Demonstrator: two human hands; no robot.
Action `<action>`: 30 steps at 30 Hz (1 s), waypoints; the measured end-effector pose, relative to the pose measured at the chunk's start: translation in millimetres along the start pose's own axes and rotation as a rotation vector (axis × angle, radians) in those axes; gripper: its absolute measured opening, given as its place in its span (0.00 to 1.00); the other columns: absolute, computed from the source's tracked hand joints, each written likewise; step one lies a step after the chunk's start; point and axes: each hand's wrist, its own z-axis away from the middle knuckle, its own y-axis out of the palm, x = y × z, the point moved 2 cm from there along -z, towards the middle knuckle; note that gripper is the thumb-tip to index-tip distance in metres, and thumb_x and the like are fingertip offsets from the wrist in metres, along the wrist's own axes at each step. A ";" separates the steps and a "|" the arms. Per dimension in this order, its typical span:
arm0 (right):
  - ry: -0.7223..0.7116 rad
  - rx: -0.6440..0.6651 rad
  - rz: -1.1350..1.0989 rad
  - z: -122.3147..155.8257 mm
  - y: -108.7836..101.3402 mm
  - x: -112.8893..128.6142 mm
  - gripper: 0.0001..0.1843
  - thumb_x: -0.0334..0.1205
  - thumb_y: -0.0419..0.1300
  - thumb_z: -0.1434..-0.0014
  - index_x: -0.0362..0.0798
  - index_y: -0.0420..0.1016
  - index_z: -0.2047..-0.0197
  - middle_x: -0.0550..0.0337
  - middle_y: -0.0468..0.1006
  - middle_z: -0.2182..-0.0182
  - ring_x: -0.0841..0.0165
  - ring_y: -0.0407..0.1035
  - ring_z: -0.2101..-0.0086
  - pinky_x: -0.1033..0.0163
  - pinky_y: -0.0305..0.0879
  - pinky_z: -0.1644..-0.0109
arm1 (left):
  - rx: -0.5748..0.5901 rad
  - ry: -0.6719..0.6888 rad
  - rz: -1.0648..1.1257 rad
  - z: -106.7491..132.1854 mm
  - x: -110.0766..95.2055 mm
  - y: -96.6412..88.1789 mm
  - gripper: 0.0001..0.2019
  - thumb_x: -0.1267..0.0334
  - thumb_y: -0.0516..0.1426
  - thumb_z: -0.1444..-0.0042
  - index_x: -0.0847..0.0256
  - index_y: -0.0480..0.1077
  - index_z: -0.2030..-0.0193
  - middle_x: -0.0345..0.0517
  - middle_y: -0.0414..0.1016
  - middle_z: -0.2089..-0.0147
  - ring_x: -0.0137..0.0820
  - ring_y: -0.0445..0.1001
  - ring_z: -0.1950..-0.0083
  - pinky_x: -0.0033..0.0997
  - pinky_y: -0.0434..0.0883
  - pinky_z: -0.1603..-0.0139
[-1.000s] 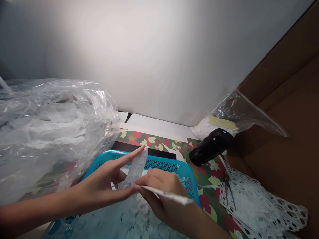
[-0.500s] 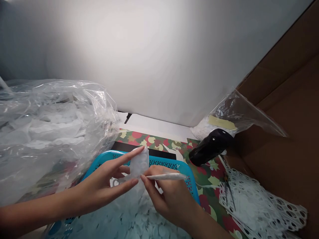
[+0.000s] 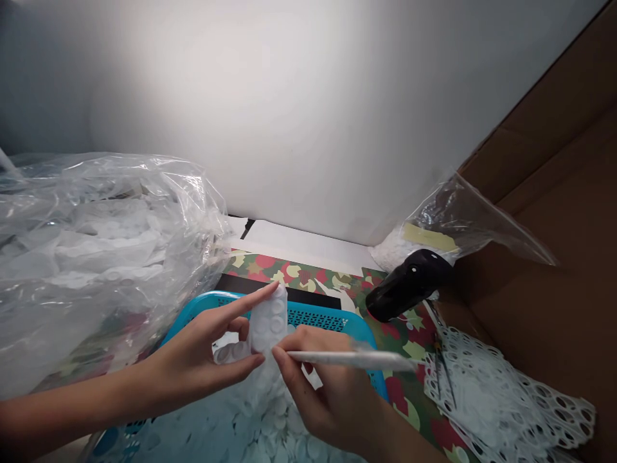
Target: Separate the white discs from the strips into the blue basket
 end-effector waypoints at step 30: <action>-0.149 0.039 0.185 -6.4 3.5 2.5 0.10 0.32 0.54 0.36 0.41 0.77 0.62 0.54 0.75 0.76 0.69 0.68 0.75 0.66 0.62 0.73 | 0.037 -0.066 0.056 1.4 0.2 3.4 0.43 0.68 0.58 0.49 0.48 0.40 0.30 0.41 0.71 0.60 0.24 0.63 0.70 0.21 0.63 0.76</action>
